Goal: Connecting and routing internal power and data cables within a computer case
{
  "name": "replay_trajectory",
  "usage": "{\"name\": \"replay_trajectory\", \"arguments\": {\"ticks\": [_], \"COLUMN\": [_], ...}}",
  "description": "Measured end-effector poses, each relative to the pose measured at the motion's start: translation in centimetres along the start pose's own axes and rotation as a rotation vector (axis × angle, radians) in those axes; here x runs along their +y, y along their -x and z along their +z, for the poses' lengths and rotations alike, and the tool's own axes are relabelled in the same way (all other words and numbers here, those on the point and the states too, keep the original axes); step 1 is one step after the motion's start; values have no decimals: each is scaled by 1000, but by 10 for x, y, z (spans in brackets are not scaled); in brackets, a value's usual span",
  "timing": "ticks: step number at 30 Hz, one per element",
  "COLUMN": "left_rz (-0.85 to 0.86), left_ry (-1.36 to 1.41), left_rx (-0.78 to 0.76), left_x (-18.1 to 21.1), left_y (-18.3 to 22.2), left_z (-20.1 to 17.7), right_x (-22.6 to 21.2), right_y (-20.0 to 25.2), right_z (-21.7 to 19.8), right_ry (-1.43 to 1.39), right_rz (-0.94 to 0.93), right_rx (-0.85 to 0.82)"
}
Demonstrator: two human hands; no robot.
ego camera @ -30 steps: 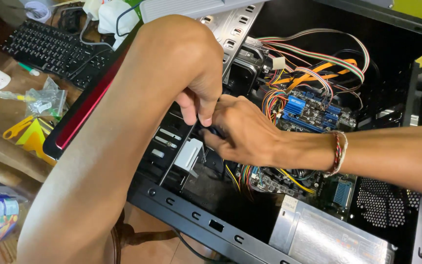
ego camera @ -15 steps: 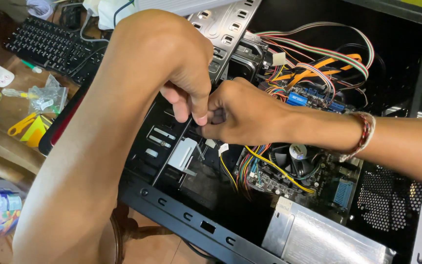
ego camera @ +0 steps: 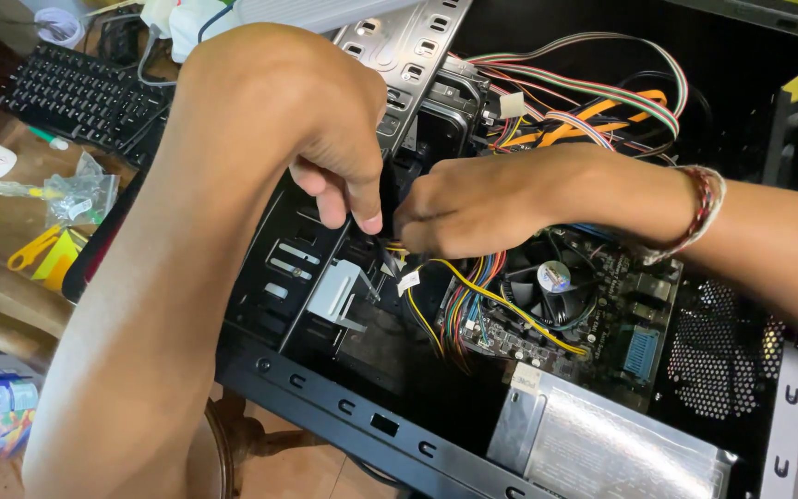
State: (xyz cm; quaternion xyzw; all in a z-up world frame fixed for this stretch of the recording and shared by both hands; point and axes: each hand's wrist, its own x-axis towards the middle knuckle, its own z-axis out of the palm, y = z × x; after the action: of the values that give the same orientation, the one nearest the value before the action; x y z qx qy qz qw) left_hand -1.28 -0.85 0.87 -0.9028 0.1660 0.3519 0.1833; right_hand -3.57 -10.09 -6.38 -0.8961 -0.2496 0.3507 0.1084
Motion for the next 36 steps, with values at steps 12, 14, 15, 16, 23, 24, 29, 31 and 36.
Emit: {"name": "replay_trajectory", "arguments": {"ticks": [12,14,15,16,23,24,29,31,36], "left_rz": [9,53,92,97,371,397,524,595,718], "left_ry": [37,12,-13,-12,69,61,24,15,-30], "left_rx": [106,178,246,247,395,420,525,573,561], "left_x": [3,7,8,11,17,18,19,23,39], "left_y": [-17,-21,-22,-25,-52,-55,-62,-61,-50], "left_z": [2,5,6,8,23,25,28,29,32], "right_x": [35,38,40,42,38,41,48,44,43], "right_y": [-15,-11,-9,-5,14,13,20,35,91], "right_z": [4,-1,-4,-7,-13,-11,-2,1,18], "right_ry": [34,76,116,116,218,231,283,326,187], "right_rz": [-163,-139,-121,-116,179,148,201,242,169], "right_rx": [134,174,213,212,200,224,266,290,491]}}
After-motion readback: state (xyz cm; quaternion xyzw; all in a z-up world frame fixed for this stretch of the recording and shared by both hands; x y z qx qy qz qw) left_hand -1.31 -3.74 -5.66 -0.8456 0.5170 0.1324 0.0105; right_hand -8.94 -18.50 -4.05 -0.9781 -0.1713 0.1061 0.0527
